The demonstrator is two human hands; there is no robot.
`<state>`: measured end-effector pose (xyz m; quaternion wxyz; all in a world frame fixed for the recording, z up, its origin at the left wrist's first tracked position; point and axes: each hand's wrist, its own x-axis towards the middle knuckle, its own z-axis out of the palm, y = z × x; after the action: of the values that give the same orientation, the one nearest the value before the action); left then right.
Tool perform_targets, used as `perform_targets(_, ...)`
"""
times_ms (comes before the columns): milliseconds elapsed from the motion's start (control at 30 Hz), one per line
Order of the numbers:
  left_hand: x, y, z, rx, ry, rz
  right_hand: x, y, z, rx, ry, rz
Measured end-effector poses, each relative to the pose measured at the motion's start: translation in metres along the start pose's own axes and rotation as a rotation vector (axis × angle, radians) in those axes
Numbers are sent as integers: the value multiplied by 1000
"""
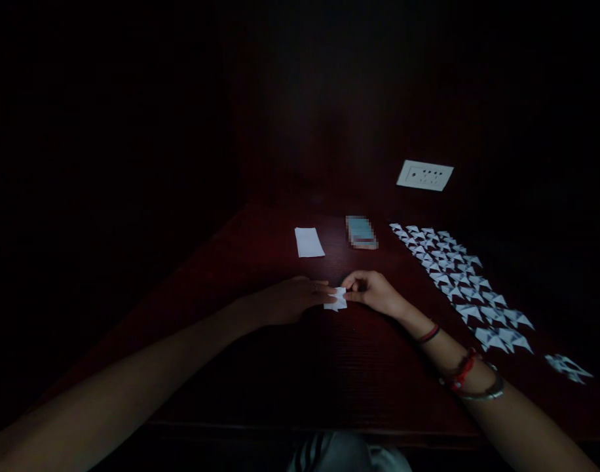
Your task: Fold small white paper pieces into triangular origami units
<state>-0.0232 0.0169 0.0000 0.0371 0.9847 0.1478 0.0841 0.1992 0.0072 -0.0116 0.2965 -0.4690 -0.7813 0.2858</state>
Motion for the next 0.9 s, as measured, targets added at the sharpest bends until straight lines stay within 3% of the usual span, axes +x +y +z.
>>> perform_targets(167,2,1,-2,-22,-9,-12,0,-1,3,168,-7,74)
perform_targets(300,2,-2,0,-29,-4,-26,0,0,2,73,-31,46)
perform_targets(500,4,-3,-1,-41,-24,-29,-2,-2,-4,-129,5,-90)
perform_targets(900,7,-4,-3,-59,-12,-15,-3,-6,-16,-223,-167,-374)
